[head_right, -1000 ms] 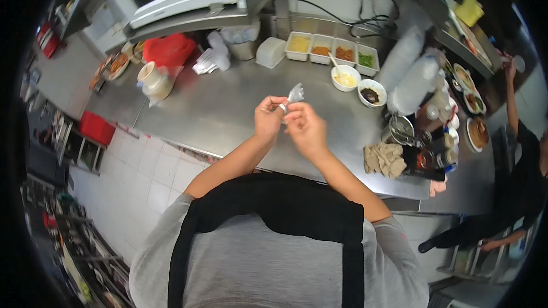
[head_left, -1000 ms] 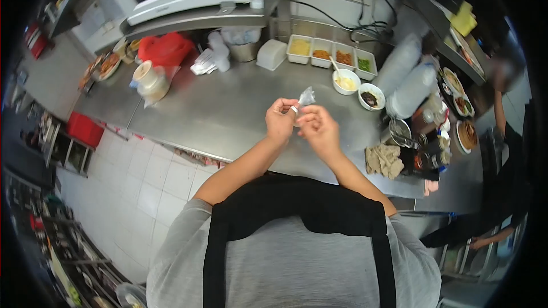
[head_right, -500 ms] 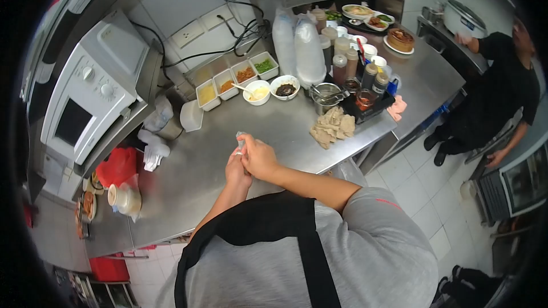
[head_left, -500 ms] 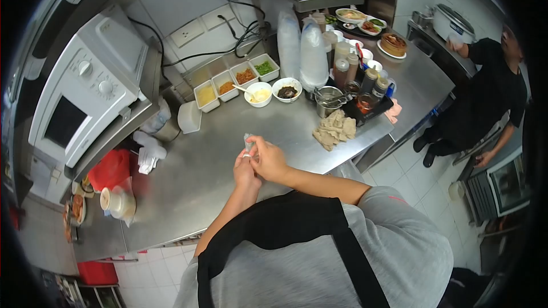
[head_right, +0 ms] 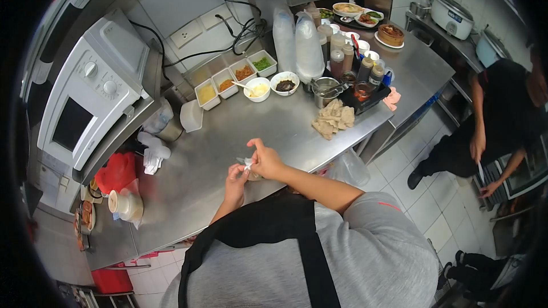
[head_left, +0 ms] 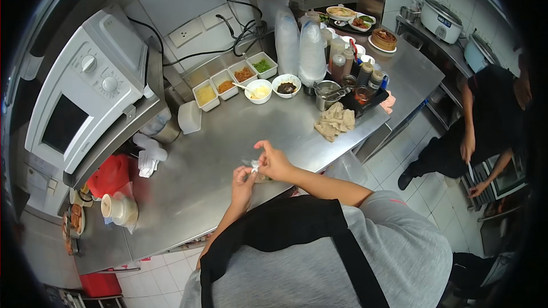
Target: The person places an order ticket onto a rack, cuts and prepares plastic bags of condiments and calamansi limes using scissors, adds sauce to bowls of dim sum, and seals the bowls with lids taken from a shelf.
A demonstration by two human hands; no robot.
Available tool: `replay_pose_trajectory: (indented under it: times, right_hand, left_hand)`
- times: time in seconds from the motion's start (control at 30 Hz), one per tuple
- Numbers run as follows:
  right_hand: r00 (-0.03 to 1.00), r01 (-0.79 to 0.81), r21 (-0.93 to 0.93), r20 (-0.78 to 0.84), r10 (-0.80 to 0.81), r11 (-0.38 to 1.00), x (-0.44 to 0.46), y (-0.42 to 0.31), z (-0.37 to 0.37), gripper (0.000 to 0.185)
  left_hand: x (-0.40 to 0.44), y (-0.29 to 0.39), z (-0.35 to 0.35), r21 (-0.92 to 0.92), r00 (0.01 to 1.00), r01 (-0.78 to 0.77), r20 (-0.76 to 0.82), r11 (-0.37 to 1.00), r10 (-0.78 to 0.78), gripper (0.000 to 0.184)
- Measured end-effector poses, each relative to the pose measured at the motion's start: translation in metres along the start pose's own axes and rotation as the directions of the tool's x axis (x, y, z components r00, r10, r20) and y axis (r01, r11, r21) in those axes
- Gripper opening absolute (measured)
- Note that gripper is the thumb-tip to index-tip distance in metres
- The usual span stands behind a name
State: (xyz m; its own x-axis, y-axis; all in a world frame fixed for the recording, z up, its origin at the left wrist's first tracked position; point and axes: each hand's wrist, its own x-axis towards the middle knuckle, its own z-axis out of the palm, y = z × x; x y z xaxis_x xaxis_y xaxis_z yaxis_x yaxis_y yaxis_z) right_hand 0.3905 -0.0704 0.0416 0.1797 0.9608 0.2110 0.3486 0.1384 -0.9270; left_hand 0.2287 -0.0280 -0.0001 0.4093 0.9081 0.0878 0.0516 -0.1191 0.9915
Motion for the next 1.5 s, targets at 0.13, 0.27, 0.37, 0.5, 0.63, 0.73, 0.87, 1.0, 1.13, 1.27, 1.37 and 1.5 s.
replay_pose_trajectory:
  times: [0.13, 0.27, 0.37, 0.5, 0.63, 0.73, 0.87, 1.0, 1.13, 1.27, 1.37, 1.5]
  right_hand:
    - [0.993, -0.074, 0.224, 0.109, 0.051, 0.972, -0.006, 0.012, 0.013, 0.053]
    - [1.000, -0.002, 0.127, -0.014, 0.004, 0.992, -0.008, 0.015, 0.024, 0.029]
    - [0.986, -0.165, 0.094, 0.016, 0.164, 0.982, -0.007, -0.003, 0.018, 0.018]
    - [0.905, -0.422, 0.250, 0.173, 0.389, 0.871, -0.011, -0.006, 0.016, 0.025]
    - [0.886, -0.463, 0.441, 0.249, 0.390, 0.769, -0.016, 0.011, 0.022, 0.024]
    - [0.837, -0.547, 0.542, 0.329, 0.438, 0.638, -0.020, 0.012, 0.023, 0.020]
    - [0.794, -0.607, 0.534, 0.388, 0.468, 0.588, -0.025, 0.020, 0.024, 0.016]
    - [0.791, -0.600, 0.304, 0.364, 0.492, 0.740, -0.021, 0.013, 0.027, 0.013]
    - [0.988, -0.034, -0.076, 0.150, 0.045, 0.997, -0.027, 0.013, 0.038, 0.013]
    - [0.970, 0.236, -0.296, 0.125, -0.207, 0.926, -0.030, 0.004, 0.040, 0.013]
    - [0.994, 0.034, -0.230, 0.110, -0.008, 0.973, -0.028, 0.004, 0.040, 0.013]
    - [0.978, -0.116, -0.134, 0.155, 0.137, 0.984, -0.029, 0.008, 0.038, 0.013]
  left_hand:
    - [-0.007, -0.013, -0.021, -0.370, 0.964, 0.221, 0.226, 0.902, -0.144, 0.013]
    - [-0.002, -0.024, -0.022, -0.514, 0.962, 0.272, 0.139, 0.813, -0.234, 0.014]
    - [0.001, -0.021, -0.011, -0.340, 0.983, 0.130, -0.077, 0.931, -0.165, 0.014]
    - [-0.003, -0.014, -0.011, -0.376, 0.987, 0.158, 0.047, 0.913, -0.152, 0.012]
    - [-0.011, 0.010, -0.014, -0.194, 0.992, 0.117, 0.078, 0.974, -0.104, 0.005]
    - [-0.012, 0.016, -0.017, 0.120, 1.000, -0.026, 0.007, 0.992, 0.025, 0.012]
    - [-0.018, 0.019, -0.017, 0.240, 0.994, -0.105, -0.006, 0.965, 0.109, 0.027]
    - [-0.018, 0.011, -0.019, 0.237, 0.993, -0.115, 0.027, 0.965, 0.111, 0.034]
    - [-0.015, 0.015, -0.019, 0.056, 0.987, 0.156, -0.041, 0.986, -0.154, 0.036]
    - [-0.008, -0.014, -0.019, -0.247, 0.970, 0.183, -0.109, 0.952, -0.215, 0.037]
    - [-0.010, 0.001, -0.020, -0.226, 0.987, 0.145, -0.032, 0.963, -0.156, 0.034]
    - [-0.009, 0.007, -0.022, -0.121, 0.985, 0.152, 0.100, 0.981, -0.140, 0.034]
